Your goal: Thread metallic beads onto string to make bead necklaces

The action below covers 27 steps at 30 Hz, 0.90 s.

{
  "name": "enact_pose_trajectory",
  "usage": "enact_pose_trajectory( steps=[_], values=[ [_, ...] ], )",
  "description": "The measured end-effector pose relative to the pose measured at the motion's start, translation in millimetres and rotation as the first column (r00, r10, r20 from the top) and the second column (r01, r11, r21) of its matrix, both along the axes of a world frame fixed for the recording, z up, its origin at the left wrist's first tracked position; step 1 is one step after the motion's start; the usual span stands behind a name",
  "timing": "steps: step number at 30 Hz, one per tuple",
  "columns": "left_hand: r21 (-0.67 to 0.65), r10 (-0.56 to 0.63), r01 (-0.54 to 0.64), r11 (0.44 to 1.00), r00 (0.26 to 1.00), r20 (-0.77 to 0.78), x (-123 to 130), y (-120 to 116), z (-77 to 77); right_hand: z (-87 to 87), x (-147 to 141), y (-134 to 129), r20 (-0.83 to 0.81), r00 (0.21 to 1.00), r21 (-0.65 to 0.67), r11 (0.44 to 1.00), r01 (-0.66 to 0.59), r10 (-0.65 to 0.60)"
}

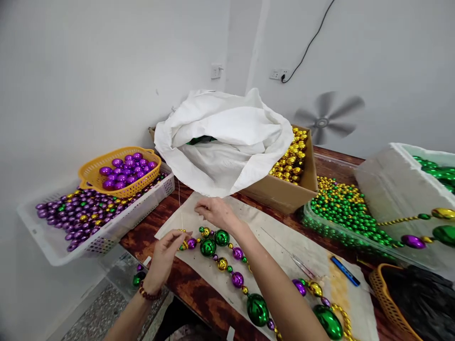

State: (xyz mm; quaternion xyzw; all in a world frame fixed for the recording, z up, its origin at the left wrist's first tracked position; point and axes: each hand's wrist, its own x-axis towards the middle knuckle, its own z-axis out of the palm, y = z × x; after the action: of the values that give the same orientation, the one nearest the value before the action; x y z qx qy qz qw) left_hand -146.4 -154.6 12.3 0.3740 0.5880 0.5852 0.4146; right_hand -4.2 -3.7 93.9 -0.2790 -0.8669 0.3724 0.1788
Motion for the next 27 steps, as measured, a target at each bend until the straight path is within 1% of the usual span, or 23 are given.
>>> enact_pose_trajectory(
  steps=[3, 6, 8, 10, 12, 13, 15, 17, 20, 23, 25, 27],
  values=[
    [0.050, 0.043, -0.046, 0.998, 0.998, 0.051, -8, 20, 5.1, 12.6, -13, 2, 0.071, 0.996, 0.041, 0.998, -0.051, 0.048],
    [0.014, 0.053, -0.056, 0.998, 0.987, 0.151, -15, 36, 0.9, 12.5, -22, 3, 0.046, 0.995, 0.028, 0.996, -0.087, 0.086],
    [-0.022, 0.041, -0.038, 0.999, 0.978, 0.206, -18, 43, -3.4, 7.4, -27, 4, -0.018, 0.994, -0.044, 0.993, -0.110, 0.109],
    [-0.040, 0.007, 0.003, 0.999, 0.968, 0.250, -18, 47, -7.1, 0.9, -32, 5, -0.113, 0.987, -0.161, 0.978, -0.130, 0.113],
    [-0.046, -0.037, 0.053, 0.997, 0.955, 0.293, -16, 49, -9.7, -5.4, -36, 8, -0.187, 0.980, -0.278, 0.952, -0.126, 0.075],
    [-0.049, -0.056, 0.075, 0.996, 0.949, 0.310, -15, 50, -10.6, -8.5, -37, 10, -0.194, 0.980, -0.329, 0.939, -0.098, 0.035],
    [-0.057, -0.089, 0.114, 0.992, 0.938, 0.335, -13, 49, -12.2, -16.0, -40, 16, -0.158, 0.985, -0.395, 0.919, 0.000, -0.068],
    [-0.082, -0.109, 0.145, 0.986, 0.934, 0.340, -11, 49, -13.6, -26.6, -40, 25, -0.100, 0.980, -0.414, 0.903, 0.118, -0.174],
    [-0.140, -0.092, 0.146, 0.979, 0.937, 0.336, -12, 48, -15.0, -46.2, -39, 37, -0.020, 0.965, -0.395, 0.889, 0.234, -0.263],
    [-0.222, -0.045, 0.118, 0.968, 0.951, 0.307, -13, 47, -14.9, -58.6, -30, 40, 0.092, 0.943, -0.318, 0.888, 0.332, -0.319],
    [-0.264, 0.005, 0.065, 0.962, 0.967, 0.255, -14, 49, -16.1, -59.6, -19, 39, 0.175, 0.913, -0.225, 0.888, 0.401, -0.368],
    [-0.270, 0.056, 0.009, 0.963, 0.971, 0.232, -15, 54, -19.6, -58.0, -4, 38, 0.266, 0.865, -0.117, 0.876, 0.467, -0.425]
  ],
)
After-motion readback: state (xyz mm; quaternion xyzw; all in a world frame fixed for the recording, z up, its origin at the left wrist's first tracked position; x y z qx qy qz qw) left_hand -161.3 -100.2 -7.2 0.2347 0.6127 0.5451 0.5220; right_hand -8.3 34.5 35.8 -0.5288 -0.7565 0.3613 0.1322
